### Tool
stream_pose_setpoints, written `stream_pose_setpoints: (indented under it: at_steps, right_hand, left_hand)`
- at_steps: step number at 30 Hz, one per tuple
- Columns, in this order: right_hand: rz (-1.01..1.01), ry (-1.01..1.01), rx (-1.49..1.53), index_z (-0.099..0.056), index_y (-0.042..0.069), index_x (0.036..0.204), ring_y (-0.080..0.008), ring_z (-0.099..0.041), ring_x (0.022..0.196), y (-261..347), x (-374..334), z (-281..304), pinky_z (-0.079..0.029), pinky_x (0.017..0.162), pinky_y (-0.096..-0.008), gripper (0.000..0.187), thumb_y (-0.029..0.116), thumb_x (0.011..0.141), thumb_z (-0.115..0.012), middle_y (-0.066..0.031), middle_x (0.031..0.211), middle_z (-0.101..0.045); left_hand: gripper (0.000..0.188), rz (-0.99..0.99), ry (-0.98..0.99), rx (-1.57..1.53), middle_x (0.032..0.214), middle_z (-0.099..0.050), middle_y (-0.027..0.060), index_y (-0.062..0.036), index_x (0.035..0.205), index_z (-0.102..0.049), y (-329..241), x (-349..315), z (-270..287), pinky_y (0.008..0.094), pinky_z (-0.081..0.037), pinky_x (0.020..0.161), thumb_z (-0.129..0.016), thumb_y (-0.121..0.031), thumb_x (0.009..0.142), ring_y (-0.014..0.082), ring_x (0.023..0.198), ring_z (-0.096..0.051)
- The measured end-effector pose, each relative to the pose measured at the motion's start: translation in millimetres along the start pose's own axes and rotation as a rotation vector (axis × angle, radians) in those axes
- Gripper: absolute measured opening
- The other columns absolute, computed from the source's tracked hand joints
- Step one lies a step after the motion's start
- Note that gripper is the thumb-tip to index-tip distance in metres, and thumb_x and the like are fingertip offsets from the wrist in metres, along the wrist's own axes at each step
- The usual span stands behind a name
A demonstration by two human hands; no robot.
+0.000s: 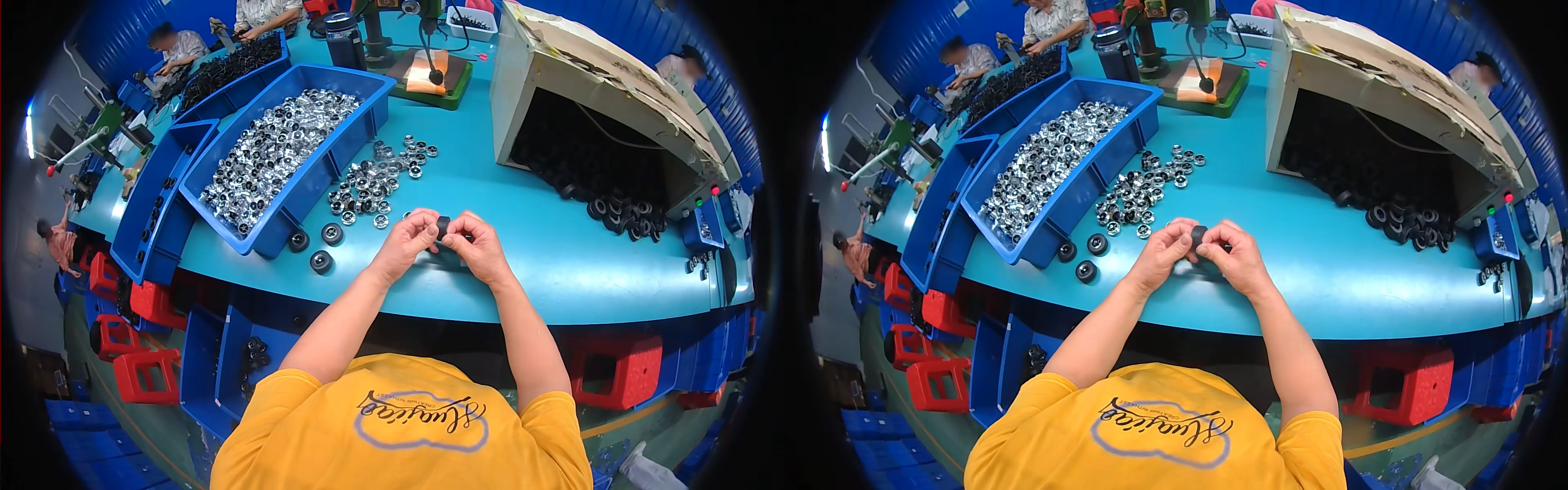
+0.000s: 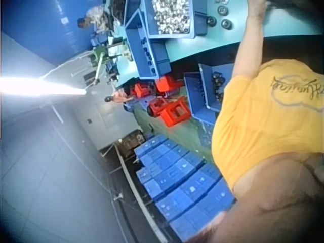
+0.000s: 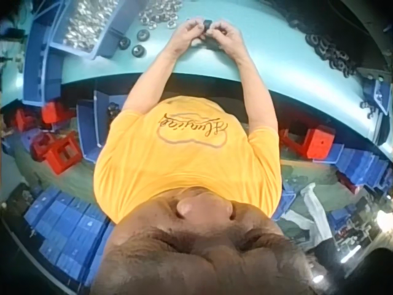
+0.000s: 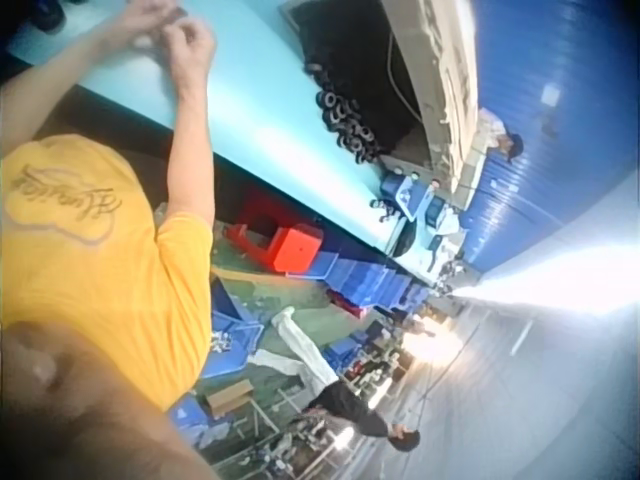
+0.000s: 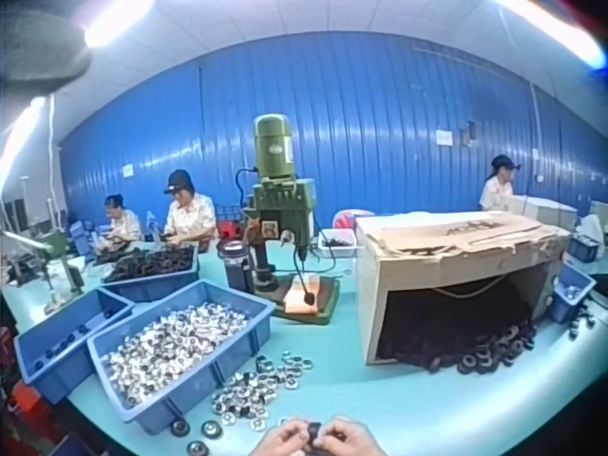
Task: Assembling toy wheels by manually pressing tires onto hubs.
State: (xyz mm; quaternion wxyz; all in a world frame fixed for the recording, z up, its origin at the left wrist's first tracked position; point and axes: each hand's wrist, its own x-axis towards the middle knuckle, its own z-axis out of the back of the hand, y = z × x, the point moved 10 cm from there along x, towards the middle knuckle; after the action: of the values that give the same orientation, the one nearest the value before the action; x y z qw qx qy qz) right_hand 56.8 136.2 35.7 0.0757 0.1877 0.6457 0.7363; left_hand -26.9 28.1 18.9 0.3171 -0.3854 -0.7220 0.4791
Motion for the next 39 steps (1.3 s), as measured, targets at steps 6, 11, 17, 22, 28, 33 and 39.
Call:
stream_pose_setpoints:
  at_steps: [6, 11, 17, 22, 28, 33, 39]
  right_hand:
    - [-0.013, -0.008, -0.036, -0.07, 0.003, 0.092, -0.0052, -0.052, 0.065, 2.0, -0.1, -1.8, -0.043, 0.053, -0.0215, 0.013, 0.012, 0.093, -0.079, 0.002, 0.089, -0.057]
    - [-0.304, 0.001, 0.354, -0.072, 0.005, 0.101, -0.0044, -0.051, 0.065, -13.9, -3.9, -4.6, -0.043, 0.056, -0.0203, 0.016, 0.02, 0.096, -0.078, 0.0038, 0.084, -0.061]
    - [-0.251, 0.019, 0.313, -0.067, 0.006, 0.102, -0.0034, -0.05, 0.062, -29.1, -2.0, -2.8, -0.041, 0.052, -0.0202, 0.019, 0.023, 0.098, -0.076, 0.0042, 0.082, -0.061]
    - [-0.237, 0.006, 0.26, -0.068, 0.005, 0.102, -0.0032, -0.05, 0.062, -23.8, -1.5, -2.7, -0.04, 0.052, -0.0202, 0.02, 0.023, 0.099, -0.076, 0.0045, 0.082, -0.061]
    - [-0.349, 0.043, 0.373, -0.071, 0.004, 0.106, -0.0037, -0.05, 0.061, -24.9, -3.3, -4.7, -0.041, 0.052, -0.02, 0.021, 0.023, 0.099, -0.075, 0.0041, 0.081, -0.062]
    - [-0.38, 0.042, 0.433, -0.072, 0.004, 0.105, -0.0046, -0.05, 0.061, -42.3, -4.0, 2.6, -0.043, 0.053, -0.02, 0.02, 0.022, 0.099, -0.075, 0.0032, 0.081, -0.063]
    - [-0.367, 0.003, 0.399, -0.071, 0.004, 0.1, -0.0058, -0.052, 0.058, -41.3, -2.1, 3.0, -0.044, 0.052, -0.0207, 0.016, 0.019, 0.098, -0.075, 0.001, 0.079, -0.065]
  left_hand:
    - [0.018, -0.035, -0.064, -0.073, 0.126, -0.062, 0.0103, -0.0037, 0.101, -0.07, 5.0, 2.4, 6.8, 0.0327, -0.053, 0.092, -0.074, -0.021, 0.1, 0.0166, 0.107, -0.064]
    - [0.009, -0.196, -0.098, 0.112, 0.133, -0.061, 0.0125, -0.004, 0.097, -0.069, -11.7, 1.1, 5.8, 0.0379, -0.054, 0.099, -0.076, -0.009, 0.095, 0.02, 0.117, -0.062]
    - [0.008, -0.177, -0.092, 0.183, 0.136, -0.06, 0.0138, -0.0019, 0.093, -0.067, -7.8, 0.5, -1.2, 0.0389, -0.055, 0.101, -0.075, -0.002, 0.093, 0.0198, 0.117, -0.063]
    - [0.01, -0.17, -0.116, 0.138, 0.135, -0.061, 0.0139, -0.002, 0.093, -0.067, -8.3, 0.6, 1.4, 0.0371, -0.056, 0.099, -0.077, 0.0, 0.091, 0.0198, 0.117, -0.064]
    - [0.033, -0.274, -0.199, 0.218, 0.131, -0.063, 0.0142, -0.0029, 0.112, -0.061, -16.8, -7.4, 1.3, 0.0365, -0.057, 0.1, -0.079, 0.006, 0.086, 0.0215, 0.116, -0.066]
    - [0.053, -0.419, -0.233, 0.472, 0.129, -0.064, 0.015, -0.0022, 0.129, -0.053, -37.2, -15.5, -15.1, 0.0384, -0.057, 0.101, -0.08, 0.007, 0.084, 0.0246, 0.116, -0.068]
    - [0.05, -0.441, -0.281, 0.472, 0.128, -0.064, 0.0135, -0.0026, 0.127, -0.058, -40.3, -18.9, -14.1, 0.0351, -0.06, 0.098, -0.08, 0.004, 0.083, 0.0235, 0.112, -0.071]
